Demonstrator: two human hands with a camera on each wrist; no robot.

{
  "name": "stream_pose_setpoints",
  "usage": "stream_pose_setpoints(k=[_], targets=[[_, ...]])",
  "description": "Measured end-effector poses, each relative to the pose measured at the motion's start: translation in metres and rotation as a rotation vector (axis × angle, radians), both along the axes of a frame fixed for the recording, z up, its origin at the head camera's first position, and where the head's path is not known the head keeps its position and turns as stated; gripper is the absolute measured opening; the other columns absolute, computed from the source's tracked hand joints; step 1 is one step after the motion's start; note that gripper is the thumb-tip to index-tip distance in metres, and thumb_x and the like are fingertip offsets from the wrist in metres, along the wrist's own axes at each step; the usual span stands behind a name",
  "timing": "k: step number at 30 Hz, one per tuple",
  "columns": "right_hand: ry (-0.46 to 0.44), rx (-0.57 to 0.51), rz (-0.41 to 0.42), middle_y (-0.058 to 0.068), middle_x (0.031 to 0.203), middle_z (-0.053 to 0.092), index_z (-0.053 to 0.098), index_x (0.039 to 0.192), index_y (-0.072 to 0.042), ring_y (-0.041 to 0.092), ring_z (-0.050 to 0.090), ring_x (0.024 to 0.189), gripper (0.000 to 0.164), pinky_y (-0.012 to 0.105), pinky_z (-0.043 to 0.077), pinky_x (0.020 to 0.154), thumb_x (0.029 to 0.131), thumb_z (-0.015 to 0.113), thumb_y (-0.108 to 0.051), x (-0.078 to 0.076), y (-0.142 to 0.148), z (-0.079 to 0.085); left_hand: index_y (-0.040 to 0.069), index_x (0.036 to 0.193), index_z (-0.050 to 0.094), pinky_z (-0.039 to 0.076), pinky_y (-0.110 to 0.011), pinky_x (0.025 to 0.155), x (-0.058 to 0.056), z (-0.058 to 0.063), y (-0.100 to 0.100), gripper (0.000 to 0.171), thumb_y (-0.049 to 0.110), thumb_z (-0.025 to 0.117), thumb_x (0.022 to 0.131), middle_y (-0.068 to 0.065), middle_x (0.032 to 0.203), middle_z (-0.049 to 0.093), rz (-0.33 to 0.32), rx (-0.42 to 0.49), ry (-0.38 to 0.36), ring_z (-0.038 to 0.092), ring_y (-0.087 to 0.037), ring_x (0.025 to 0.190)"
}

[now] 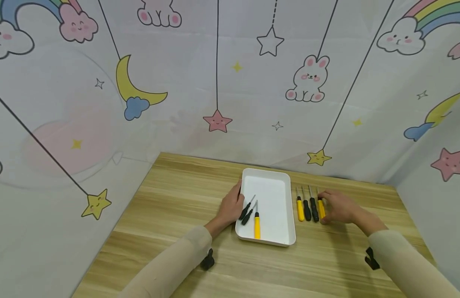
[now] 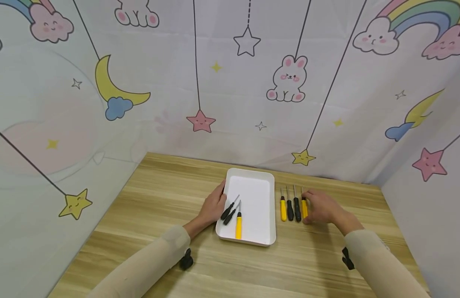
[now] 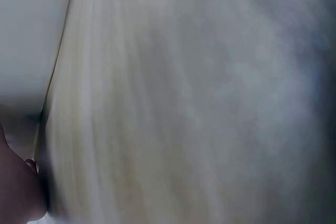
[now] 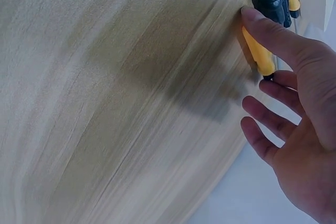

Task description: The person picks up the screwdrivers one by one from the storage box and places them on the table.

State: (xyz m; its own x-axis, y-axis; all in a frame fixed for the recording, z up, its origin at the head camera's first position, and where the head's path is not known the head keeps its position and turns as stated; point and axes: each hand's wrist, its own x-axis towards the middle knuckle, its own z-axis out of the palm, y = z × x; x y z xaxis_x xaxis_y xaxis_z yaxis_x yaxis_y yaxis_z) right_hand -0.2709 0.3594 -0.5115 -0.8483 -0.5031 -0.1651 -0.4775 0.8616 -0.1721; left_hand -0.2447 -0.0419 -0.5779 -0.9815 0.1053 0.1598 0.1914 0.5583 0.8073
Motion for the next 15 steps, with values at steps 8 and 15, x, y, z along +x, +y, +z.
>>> stream_pose_setpoints(k=[8,15], targets=[[0.012,-0.013,0.008,0.031,0.14,0.058,0.058,0.142,0.009,0.053,0.057,0.126,0.096,0.067,0.046,0.105,0.073,0.097,-0.043,0.0035,0.0009,0.0005,0.005,0.168,0.028,0.032,-0.046,0.125,0.0005,0.0,0.0008,0.058,0.015,0.04,0.112,-0.011,0.17,0.036,0.003,0.008,-0.005,0.036,-0.028,0.155],[-0.023,-0.025,-0.012,0.036,0.148,0.05,0.051,0.148,0.009,0.057,0.052,0.13,0.104,0.069,0.045,0.105,0.074,0.095,-0.048,0.0066,0.0006,0.0086,0.004,0.168,0.028,0.032,-0.046,0.125,0.0003,0.0004,0.0006,0.058,0.014,0.04,0.112,-0.011,0.17,0.036,0.001,0.008,-0.001,0.036,-0.028,0.154]])
